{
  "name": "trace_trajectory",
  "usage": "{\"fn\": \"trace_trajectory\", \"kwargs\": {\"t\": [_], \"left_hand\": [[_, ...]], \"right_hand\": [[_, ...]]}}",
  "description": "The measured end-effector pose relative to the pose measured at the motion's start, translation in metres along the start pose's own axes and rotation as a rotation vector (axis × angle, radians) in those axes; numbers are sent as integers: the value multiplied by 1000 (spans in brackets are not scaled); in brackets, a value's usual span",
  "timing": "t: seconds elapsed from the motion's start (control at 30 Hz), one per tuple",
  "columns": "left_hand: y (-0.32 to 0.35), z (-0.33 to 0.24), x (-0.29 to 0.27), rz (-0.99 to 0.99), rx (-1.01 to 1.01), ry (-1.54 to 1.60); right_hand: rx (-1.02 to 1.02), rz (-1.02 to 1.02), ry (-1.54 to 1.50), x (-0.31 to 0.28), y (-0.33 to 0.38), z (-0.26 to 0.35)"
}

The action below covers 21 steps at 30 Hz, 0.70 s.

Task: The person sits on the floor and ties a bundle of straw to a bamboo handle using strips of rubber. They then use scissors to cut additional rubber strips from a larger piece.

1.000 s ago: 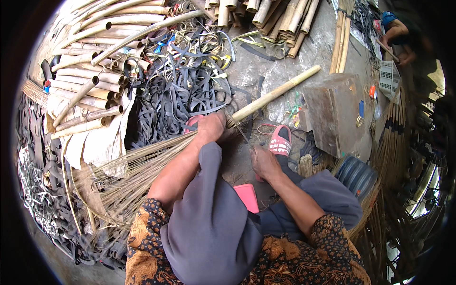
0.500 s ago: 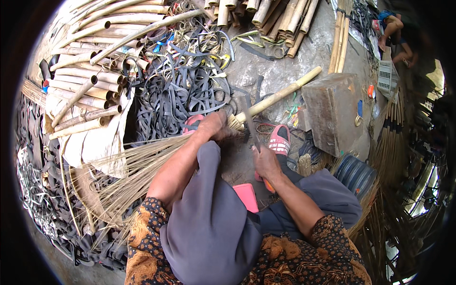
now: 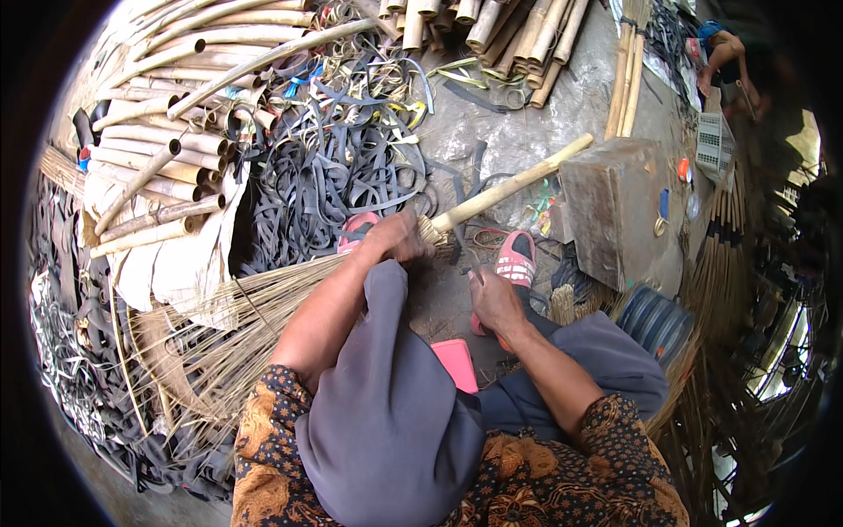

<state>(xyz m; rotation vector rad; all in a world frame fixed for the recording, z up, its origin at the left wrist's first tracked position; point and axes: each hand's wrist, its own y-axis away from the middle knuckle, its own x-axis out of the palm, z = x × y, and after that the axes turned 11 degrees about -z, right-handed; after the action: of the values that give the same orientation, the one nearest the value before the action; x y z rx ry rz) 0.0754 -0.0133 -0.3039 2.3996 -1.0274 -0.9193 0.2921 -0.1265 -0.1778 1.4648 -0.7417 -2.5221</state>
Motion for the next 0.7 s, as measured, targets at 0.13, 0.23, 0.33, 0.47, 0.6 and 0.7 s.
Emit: {"fn": "trace_trajectory", "kwargs": {"t": [0.13,0.23,0.33,0.47,0.6,0.7], "left_hand": [[11,-4,9,-198,32,-105],[18,-15,13,-376,-158,-307],[16,-16,-8,-161,-128,-421],[13,-16,-38,137,-150,13],[20,-10,-39,98,-101,213],[30,-9,-20,-124,-24,-24]], "right_hand": [[-1,100,98,7,-1,2],[16,82,58,12,-4,6],[116,40,-8,12,-3,8],[32,78,64,8,-2,8],[40,43,16,7,-1,9],[16,164,113,12,0,12]]}}
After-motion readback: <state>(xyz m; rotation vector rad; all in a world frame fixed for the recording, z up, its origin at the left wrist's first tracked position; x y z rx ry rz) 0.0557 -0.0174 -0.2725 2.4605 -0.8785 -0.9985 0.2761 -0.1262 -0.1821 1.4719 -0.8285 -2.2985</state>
